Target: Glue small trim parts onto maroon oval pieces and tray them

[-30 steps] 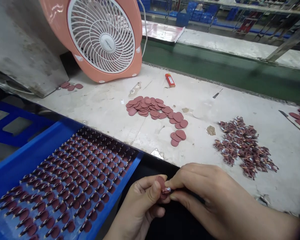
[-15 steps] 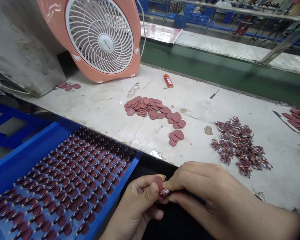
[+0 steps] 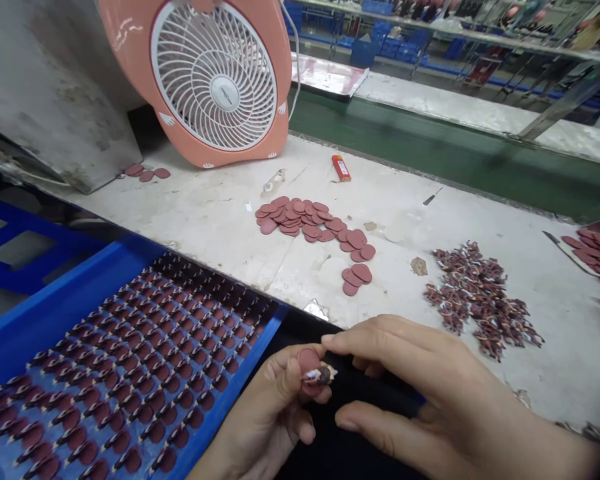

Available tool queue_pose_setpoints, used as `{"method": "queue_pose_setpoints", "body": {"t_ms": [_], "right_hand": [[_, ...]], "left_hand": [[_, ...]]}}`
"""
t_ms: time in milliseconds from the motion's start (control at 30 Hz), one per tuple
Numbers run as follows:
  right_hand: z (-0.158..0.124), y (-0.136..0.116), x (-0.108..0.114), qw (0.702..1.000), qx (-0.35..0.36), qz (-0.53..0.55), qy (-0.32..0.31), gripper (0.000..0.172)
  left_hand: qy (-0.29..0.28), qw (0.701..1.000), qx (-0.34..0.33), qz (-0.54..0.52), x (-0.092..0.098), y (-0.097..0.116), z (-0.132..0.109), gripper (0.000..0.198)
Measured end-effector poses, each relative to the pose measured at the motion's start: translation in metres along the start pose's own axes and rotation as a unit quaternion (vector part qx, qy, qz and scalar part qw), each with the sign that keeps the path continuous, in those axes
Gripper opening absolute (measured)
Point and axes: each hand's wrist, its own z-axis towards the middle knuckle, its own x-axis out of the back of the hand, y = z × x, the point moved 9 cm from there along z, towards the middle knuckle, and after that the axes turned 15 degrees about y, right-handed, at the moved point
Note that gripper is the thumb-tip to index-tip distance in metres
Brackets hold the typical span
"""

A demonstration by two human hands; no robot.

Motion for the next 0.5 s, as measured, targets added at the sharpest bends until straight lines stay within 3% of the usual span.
{"method": "queue_pose_setpoints", "body": {"t_ms": [133, 500], "right_hand": [[0.0, 0.001, -0.002, 1.0, -0.004, 0.018, 0.012, 0.027], [0.001, 0.007, -0.021, 0.998, -0.035, 0.044, -0.001, 0.027]], "left_hand": [[-0.021, 0.999, 0.015, -0.031, 0.005, -0.001, 0.002, 0.014], [-0.076, 0.997, -0.004, -0.008, -0.003, 0.003, -0.002, 0.021]]}}
